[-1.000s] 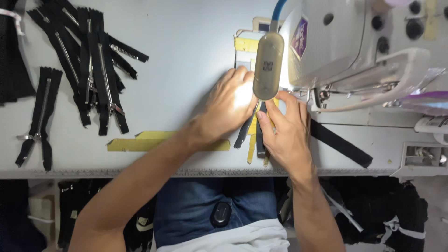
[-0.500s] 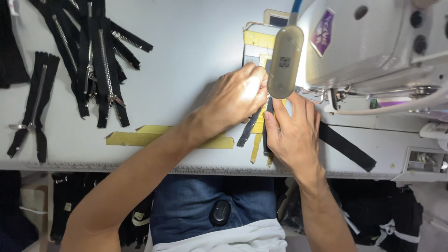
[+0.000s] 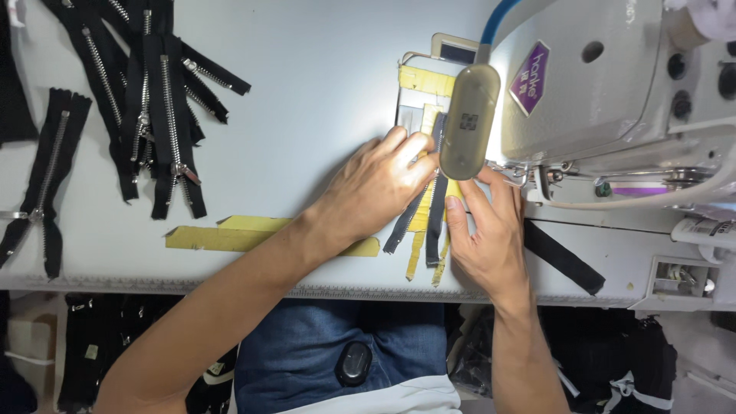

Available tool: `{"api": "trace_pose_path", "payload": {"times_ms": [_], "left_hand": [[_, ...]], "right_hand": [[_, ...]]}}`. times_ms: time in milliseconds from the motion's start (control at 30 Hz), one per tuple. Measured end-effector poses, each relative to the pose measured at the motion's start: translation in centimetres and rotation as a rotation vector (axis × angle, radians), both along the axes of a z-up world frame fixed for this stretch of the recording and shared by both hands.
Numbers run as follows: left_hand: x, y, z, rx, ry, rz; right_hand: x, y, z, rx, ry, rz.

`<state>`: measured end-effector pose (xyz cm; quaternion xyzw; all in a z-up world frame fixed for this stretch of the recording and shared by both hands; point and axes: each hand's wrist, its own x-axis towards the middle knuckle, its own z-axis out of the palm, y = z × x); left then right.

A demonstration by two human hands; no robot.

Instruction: The person aligns a black zipper with a black fabric strip and sews them together using a sewing machine. They guide the materials under the needle, stitch along the length, and then remove the finished piece.

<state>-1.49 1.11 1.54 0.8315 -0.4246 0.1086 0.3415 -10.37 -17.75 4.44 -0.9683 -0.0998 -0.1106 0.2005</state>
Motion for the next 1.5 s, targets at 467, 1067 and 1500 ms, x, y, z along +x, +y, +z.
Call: {"api": "trace_pose_path", "payload": {"times_ms": [467,1067,1500], "left_hand": [[0.9,-0.7,0.8,0.253,-0.130,-0.045],[0.8,-1.2,-0.2,0.222,-0.312,0.053],[0.9,-0.4,-1.3,0.122,-0.167,0.067]], "right_hand": [[0.9,-2.0,-0.3,-0.289,-0.120,0.051],[2.1,-2.2,-1.5,-0.491,-0.172,0.098],[0.9,-0.3,0.0,-0.270,-0.182,0.021]]}}
